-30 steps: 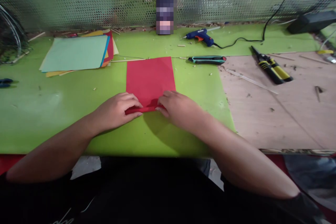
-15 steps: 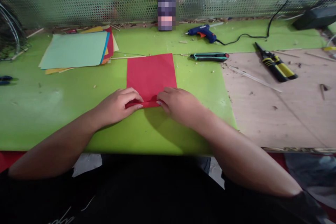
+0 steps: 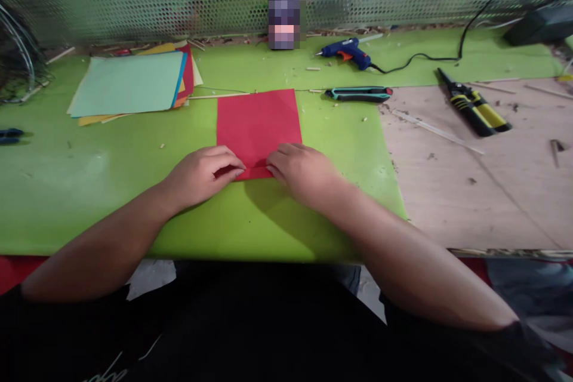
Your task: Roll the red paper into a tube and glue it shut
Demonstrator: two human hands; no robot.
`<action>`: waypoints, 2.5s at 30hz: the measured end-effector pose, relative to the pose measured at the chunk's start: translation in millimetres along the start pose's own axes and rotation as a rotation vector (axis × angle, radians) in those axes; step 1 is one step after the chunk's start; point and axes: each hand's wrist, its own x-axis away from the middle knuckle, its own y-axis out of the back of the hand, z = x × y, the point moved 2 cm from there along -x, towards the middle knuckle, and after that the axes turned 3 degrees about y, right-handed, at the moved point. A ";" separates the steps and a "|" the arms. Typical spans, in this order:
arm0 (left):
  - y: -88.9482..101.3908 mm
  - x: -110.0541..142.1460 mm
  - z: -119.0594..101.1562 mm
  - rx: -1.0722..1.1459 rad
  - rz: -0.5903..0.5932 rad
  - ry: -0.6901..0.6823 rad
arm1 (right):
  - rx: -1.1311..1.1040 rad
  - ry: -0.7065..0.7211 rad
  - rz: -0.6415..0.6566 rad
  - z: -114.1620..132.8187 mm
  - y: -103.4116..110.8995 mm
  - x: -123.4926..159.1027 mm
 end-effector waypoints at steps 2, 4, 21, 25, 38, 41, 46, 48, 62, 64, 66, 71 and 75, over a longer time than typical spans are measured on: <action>0.4 0.0 -0.1 -0.004 0.015 -0.025 | 0.005 0.001 0.031 -0.2 0.6 0.6; 0.5 0.0 0.3 -0.008 0.020 -0.040 | -0.004 0.007 0.040 -0.1 2.5 2.0; 4.2 0.3 -0.8 -0.076 0.069 -0.018 | 0.008 0.019 0.029 1.5 1.7 1.7; 1.9 -0.2 0.5 -0.080 0.061 -0.031 | 0.029 0.033 0.031 2.4 1.4 1.7; 1.9 0.3 -0.1 0.034 0.059 0.037 | 0.032 0.078 0.073 1.6 2.4 3.4; 1.7 0.1 0.0 0.044 0.069 0.027 | 0.017 0.081 0.080 1.3 3.1 3.6; 3.4 0.6 0.4 0.048 0.079 0.012 | -0.001 0.052 0.076 -1.0 2.1 2.1; 4.4 1.2 1.3 0.039 0.100 0.017 | 0.005 0.045 0.077 -1.4 1.4 1.6; 7.3 1.6 4.6 0.004 0.069 0.012 | -0.039 0.048 0.040 -2.5 3.2 2.0; 7.8 1.0 4.7 -0.014 0.054 0.001 | -0.020 0.046 0.023 -2.6 1.3 1.4; 7.7 0.6 5.0 -0.028 0.048 -0.003 | 0.000 0.042 -0.003 -2.8 -0.4 0.5; 7.9 1.1 5.4 -0.072 0.053 -0.020 | -0.001 0.018 -0.029 -3.1 -3.8 -2.2; 9.2 1.2 6.1 -0.084 0.047 0.004 | -0.024 0.012 -0.050 -3.5 -4.3 -3.0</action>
